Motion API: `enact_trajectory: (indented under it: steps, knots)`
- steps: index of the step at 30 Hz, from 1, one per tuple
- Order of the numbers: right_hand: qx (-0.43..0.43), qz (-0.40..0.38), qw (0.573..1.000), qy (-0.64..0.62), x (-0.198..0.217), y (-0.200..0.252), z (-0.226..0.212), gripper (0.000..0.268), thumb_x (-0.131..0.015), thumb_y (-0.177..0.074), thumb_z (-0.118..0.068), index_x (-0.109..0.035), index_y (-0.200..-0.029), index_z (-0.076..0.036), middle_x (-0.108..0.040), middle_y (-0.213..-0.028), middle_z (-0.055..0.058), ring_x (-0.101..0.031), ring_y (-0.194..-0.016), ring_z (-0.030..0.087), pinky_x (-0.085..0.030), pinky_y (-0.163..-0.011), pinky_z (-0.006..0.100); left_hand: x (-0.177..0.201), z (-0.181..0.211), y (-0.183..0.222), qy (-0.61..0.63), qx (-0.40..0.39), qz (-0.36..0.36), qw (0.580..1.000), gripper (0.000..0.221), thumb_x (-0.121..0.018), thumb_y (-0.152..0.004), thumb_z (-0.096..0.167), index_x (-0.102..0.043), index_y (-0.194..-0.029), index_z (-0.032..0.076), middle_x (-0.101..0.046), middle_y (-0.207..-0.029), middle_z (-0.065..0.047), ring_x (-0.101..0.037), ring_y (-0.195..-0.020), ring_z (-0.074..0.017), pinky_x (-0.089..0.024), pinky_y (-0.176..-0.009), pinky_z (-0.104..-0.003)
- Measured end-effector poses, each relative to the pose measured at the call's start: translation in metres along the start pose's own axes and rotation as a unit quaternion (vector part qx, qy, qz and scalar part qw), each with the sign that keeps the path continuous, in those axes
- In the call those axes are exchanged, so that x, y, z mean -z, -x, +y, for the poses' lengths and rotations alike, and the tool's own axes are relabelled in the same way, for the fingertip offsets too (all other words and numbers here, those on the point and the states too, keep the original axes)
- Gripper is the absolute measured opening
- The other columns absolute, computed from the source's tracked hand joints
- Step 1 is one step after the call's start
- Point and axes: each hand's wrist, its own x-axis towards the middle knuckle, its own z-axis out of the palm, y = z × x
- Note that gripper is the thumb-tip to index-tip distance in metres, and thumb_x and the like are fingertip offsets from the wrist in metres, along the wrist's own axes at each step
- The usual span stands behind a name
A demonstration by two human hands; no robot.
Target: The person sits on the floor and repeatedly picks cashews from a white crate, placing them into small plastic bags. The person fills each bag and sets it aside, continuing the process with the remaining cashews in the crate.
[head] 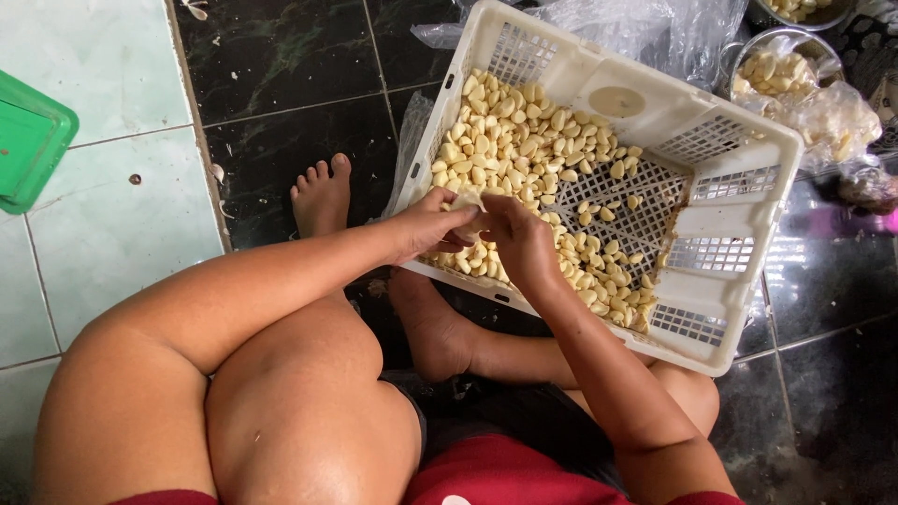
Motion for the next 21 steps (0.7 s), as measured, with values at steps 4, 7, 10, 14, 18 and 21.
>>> enact_trajectory:
  steps: [4, 7, 10, 14, 18, 21]
  knots:
    - [-0.052, -0.017, 0.990, -0.128, 0.003, -0.004, -0.012, 0.057, -0.043, -0.096, 0.017, -0.039, -0.150, -0.001, -0.042, -0.150, 0.037, -0.049, -0.133, 0.047, -0.060, -0.098, 0.051, 0.003, 0.001, 0.003, -0.018, -0.010, 0.002, 1.000, 0.085, -0.080, -0.085, 0.045, -0.032, -0.144, 0.007, -0.065, -0.106, -0.020, -0.075, -0.089, -0.0288, -0.062, -0.085, -0.040]
    - [-0.044, -0.032, 0.978, -0.203, 0.004, -0.012, 0.010, 0.065, -0.043, -0.096, 0.018, -0.022, -0.154, 0.000, -0.034, -0.152, 0.041, -0.044, -0.136, 0.052, -0.058, -0.098, 0.047, 0.003, 0.002, 0.006, -0.016, -0.010, -0.003, 1.000, 0.083, -0.080, -0.087, 0.038, -0.031, -0.145, 0.005, -0.061, -0.107, -0.020, -0.075, -0.088, -0.0303, -0.063, -0.084, -0.042]
    - [-0.032, -0.018, 0.996, -0.084, 0.008, -0.024, 0.034, 0.060, -0.066, -0.091, 0.012, -0.044, -0.146, -0.002, -0.057, -0.135, 0.028, -0.063, -0.123, 0.039, -0.060, -0.092, 0.044, 0.002, 0.001, 0.004, 0.000, -0.010, -0.002, 1.000, 0.074, -0.079, -0.088, 0.026, -0.034, -0.143, 0.008, -0.058, -0.107, -0.018, -0.075, -0.087, -0.0306, -0.063, -0.083, -0.044]
    - [-0.112, -0.128, 0.973, -0.156, 0.011, -0.028, 0.029, 0.062, -0.075, -0.093, -0.015, -0.048, -0.148, -0.004, -0.058, -0.129, 0.023, -0.058, -0.121, 0.032, -0.052, -0.101, 0.045, 0.010, -0.006, -0.005, -0.010, -0.014, -0.023, 1.000, 0.070, -0.078, -0.089, 0.022, -0.036, -0.143, 0.009, -0.054, -0.110, -0.017, -0.075, -0.091, -0.0306, -0.063, -0.086, -0.044]
    - [-0.120, -0.118, 0.965, -0.199, 0.009, -0.032, 0.055, 0.053, -0.086, -0.084, -0.022, -0.063, -0.122, 0.007, -0.062, -0.101, 0.011, -0.059, -0.093, 0.019, -0.050, -0.080, 0.027, 0.014, -0.010, -0.014, -0.037, -0.040, -0.043, 0.998, 0.062, -0.074, -0.091, 0.017, -0.039, -0.143, 0.011, -0.052, -0.102, -0.012, -0.075, -0.076, -0.0246, -0.067, -0.075, -0.039]
    - [-0.136, -0.075, 0.966, -0.207, 0.012, -0.035, 0.061, 0.037, -0.085, -0.087, -0.025, -0.065, -0.104, 0.001, -0.060, -0.087, 0.006, -0.064, -0.076, 0.013, -0.058, -0.074, 0.026, 0.009, -0.005, -0.014, -0.082, -0.075, -0.030, 0.993, 0.051, -0.067, -0.095, 0.013, -0.042, -0.139, 0.009, -0.055, -0.095, -0.013, -0.073, -0.064, -0.0230, -0.068, -0.062, -0.036]
